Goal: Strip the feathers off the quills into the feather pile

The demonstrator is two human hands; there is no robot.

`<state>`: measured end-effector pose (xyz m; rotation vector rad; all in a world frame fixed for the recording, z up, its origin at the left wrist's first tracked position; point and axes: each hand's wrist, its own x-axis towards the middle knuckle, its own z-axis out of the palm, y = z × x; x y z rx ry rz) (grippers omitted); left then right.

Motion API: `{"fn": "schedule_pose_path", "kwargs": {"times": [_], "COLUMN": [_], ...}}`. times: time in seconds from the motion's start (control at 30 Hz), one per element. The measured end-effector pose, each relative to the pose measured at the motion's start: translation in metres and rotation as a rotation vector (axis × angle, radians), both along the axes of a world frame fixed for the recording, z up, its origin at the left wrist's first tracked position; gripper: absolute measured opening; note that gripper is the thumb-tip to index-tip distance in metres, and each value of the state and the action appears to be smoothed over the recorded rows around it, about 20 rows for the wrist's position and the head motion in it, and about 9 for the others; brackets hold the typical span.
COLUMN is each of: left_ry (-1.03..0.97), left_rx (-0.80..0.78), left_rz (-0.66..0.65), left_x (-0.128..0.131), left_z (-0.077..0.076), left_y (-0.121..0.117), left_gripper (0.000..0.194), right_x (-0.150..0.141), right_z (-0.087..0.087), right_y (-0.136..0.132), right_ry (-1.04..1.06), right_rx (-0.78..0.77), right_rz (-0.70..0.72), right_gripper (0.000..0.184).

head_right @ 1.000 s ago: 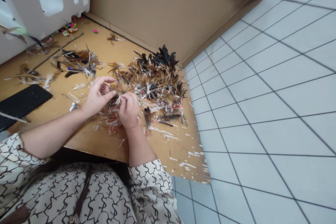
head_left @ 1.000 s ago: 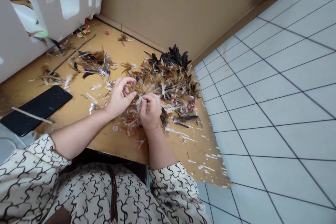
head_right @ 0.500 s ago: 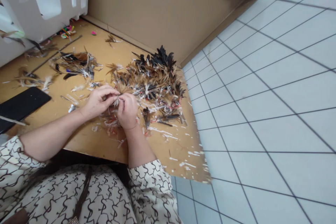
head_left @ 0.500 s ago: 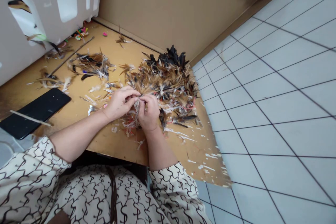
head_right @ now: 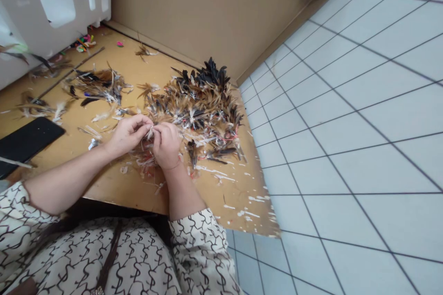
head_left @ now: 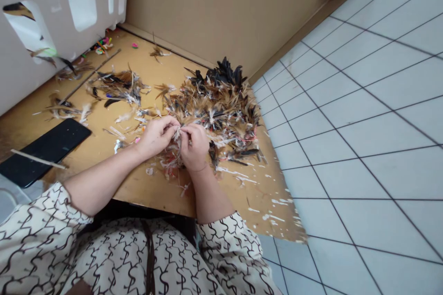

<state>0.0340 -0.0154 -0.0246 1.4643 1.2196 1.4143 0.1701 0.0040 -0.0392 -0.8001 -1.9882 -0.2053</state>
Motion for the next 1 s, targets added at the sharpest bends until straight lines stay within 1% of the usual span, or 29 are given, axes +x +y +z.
{"fn": "schedule_pose_path", "kwargs": {"times": [0.17, 0.27, 0.37, 0.47, 0.57, 0.77, 0.9, 1.0], "left_ry": [-0.317, -0.443, -0.524, -0.552, -0.555, -0.528, -0.525, -0.522], "left_rx": [-0.177, -0.246, -0.307, -0.335, -0.356, -0.342, -0.340, -0.338], "left_rz": [-0.099, -0.107, -0.107, -0.137, -0.173, -0.187, -0.204, -0.206], "left_x": [-0.001, -0.002, -0.002, -0.001, -0.001, -0.003, -0.003, -0.002], "left_z": [0.007, 0.009, 0.009, 0.010, 0.012, 0.012, 0.012, 0.011], "left_y": [0.002, 0.005, 0.007, 0.007, 0.005, 0.004, 0.004, 0.004], "left_gripper": [0.003, 0.004, 0.006, 0.009, 0.012, 0.025, 0.024, 0.020], "right_x": [0.001, 0.002, 0.002, 0.000, -0.001, -0.002, -0.003, -0.003], "right_z": [-0.001, -0.002, -0.002, -0.001, 0.001, 0.003, 0.003, 0.003], "right_y": [0.002, 0.003, 0.002, 0.001, 0.000, 0.000, -0.001, -0.001], "right_ry": [0.001, 0.006, -0.009, -0.014, 0.024, 0.061, 0.067, 0.110], "right_rx": [0.021, 0.019, 0.001, -0.008, -0.002, -0.072, -0.118, -0.158], "right_rz": [0.028, 0.041, 0.032, 0.030, 0.040, 0.049, 0.053, 0.061], "right_gripper": [0.008, 0.009, 0.011, 0.011, 0.010, 0.011, 0.011, 0.011]}}
